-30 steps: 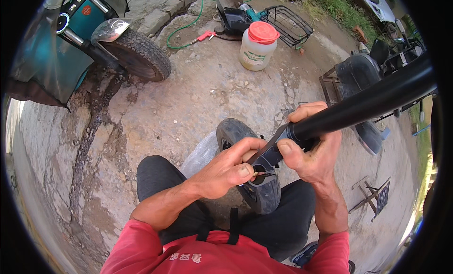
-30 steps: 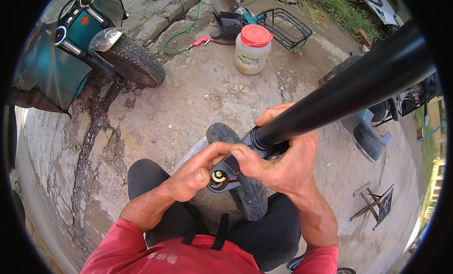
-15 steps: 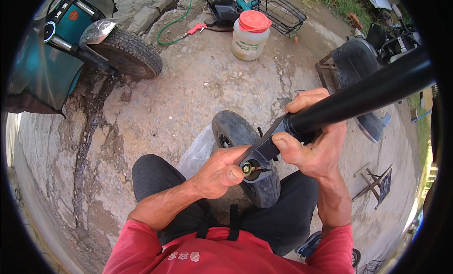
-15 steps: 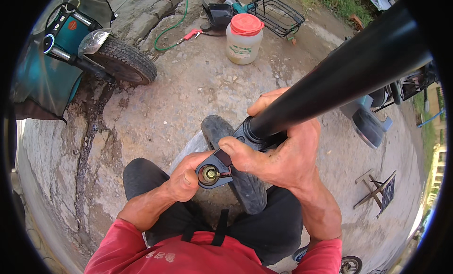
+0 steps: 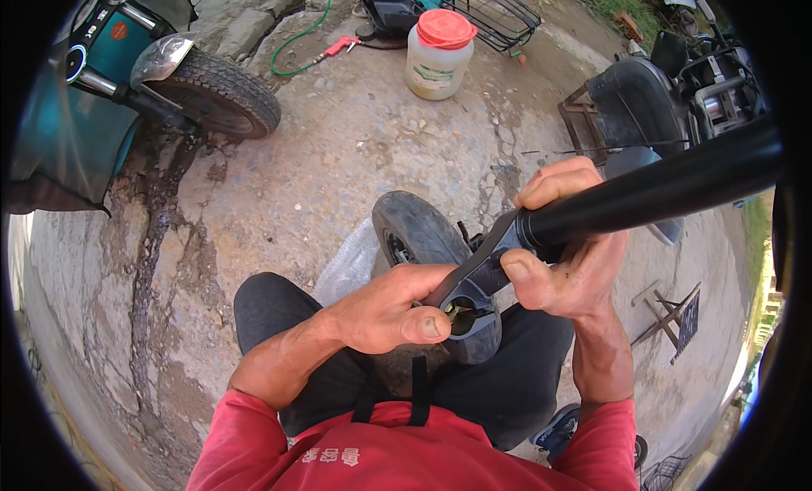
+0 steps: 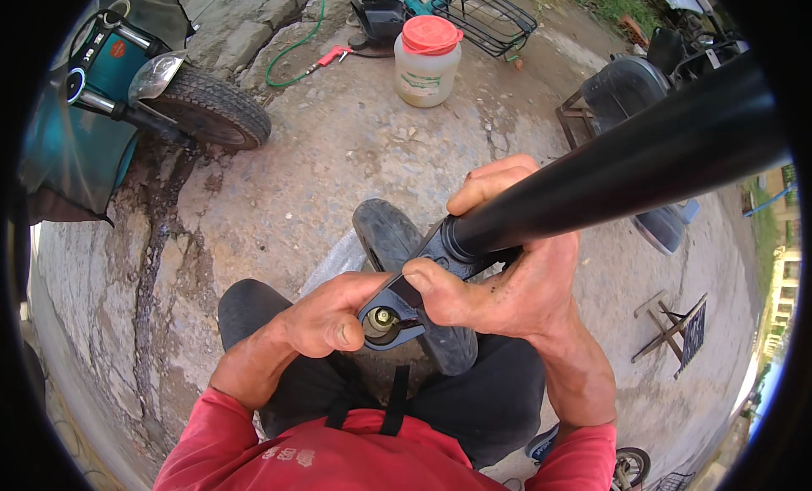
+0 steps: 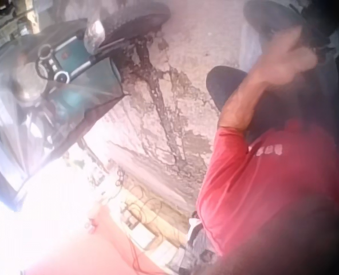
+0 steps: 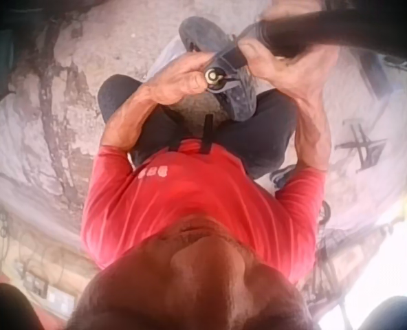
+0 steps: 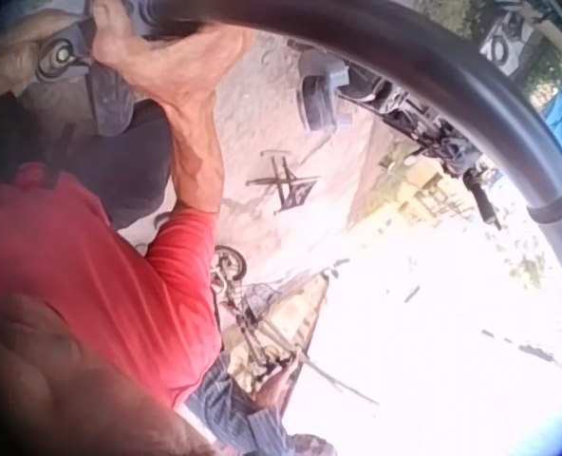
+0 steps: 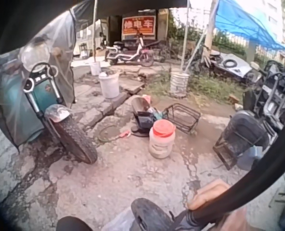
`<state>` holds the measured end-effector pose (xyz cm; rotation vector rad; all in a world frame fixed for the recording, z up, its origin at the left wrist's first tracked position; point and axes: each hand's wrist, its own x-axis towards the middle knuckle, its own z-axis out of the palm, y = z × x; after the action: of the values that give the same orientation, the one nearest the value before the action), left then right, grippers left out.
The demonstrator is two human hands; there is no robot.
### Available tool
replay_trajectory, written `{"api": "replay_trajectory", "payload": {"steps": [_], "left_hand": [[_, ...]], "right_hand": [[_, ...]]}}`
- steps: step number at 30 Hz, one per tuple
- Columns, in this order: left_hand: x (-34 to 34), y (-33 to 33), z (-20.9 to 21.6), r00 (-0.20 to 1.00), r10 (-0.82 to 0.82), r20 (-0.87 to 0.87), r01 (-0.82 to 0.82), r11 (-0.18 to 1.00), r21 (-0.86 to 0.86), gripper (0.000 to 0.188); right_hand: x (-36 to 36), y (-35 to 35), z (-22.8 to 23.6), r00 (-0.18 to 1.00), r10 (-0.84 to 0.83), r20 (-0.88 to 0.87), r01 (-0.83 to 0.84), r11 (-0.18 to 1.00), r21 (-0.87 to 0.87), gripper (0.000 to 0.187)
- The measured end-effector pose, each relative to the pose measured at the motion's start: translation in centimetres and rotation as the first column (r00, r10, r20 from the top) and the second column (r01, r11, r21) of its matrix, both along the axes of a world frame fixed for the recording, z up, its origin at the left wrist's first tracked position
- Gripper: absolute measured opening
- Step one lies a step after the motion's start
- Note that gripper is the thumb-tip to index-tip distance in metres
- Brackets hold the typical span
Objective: The person assembles a scooter front fork and wheel assembly. They insert the fork tube into the wheel hub, secure it with a bolt, and use a hammer to tap the components into place. The person then retrieves a hammer from a bucket and continues tightening the assembly.
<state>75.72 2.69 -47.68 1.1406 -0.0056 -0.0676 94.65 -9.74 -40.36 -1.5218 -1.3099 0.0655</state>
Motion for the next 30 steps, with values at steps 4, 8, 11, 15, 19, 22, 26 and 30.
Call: {"api": "replay_trajectory", "payload": {"steps": [4, 8, 11, 15, 19, 22, 26, 30], "left_hand": [[0.1, -0.3, -0.9, 0.999, -0.002, 0.034, 0.002, 1.000, 0.002, 0.089], [0.2, -0.3, -0.7, 0.997, 0.000, 0.076, -0.005, 0.997, 0.071, 0.081], [-0.1, -0.3, -1.0, 0.997, 0.012, 0.070, -0.016, 0.998, 0.055, 0.079], [-0.3, -0.4, -1.5, 0.998, 0.029, 0.061, -0.030, 0.999, 0.019, 0.077], [-0.3, -0.3, -1.5, 0.994, 0.054, 0.093, -0.061, 0.995, 0.077, 0.078], [0.1, -0.2, -1.4, 0.995, 0.049, 0.084, -0.055, 0.996, 0.064, 0.078], [0.1, 0.0, -0.9, 0.994, 0.010, 0.110, -0.022, 0.994, 0.109, 0.077], [-0.4, -0.6, -0.7, 0.983, 0.027, 0.181, -0.060, 0.981, 0.182, 0.079]], "right_hand": [[0.1, -0.1, -0.2, 0.999, 0.018, 0.046, -0.019, 1.000, 0.016, 0.047], [0.1, -0.3, -0.1, 0.997, 0.061, 0.040, -0.062, 0.998, 0.022, 0.047], [0.0, 0.0, -0.2, 0.997, 0.066, 0.051, -0.067, 0.998, 0.021, 0.047], [-0.2, 0.2, -0.1, 0.998, 0.034, 0.044, -0.034, 0.999, -0.004, 0.047], [-0.1, 0.2, -0.4, 0.998, 0.035, 0.047, -0.035, 0.999, -0.003, 0.052], [0.0, -0.6, -0.4, 0.997, -0.007, 0.079, 0.012, 0.998, -0.065, 0.068], [-2.3, -3.2, 0.1, 0.992, -0.124, 0.037, 0.128, 0.982, -0.141, 0.109], [-5.3, -7.1, 0.6, 0.931, -0.238, 0.278, 0.272, 0.958, -0.090, 0.105]]}}
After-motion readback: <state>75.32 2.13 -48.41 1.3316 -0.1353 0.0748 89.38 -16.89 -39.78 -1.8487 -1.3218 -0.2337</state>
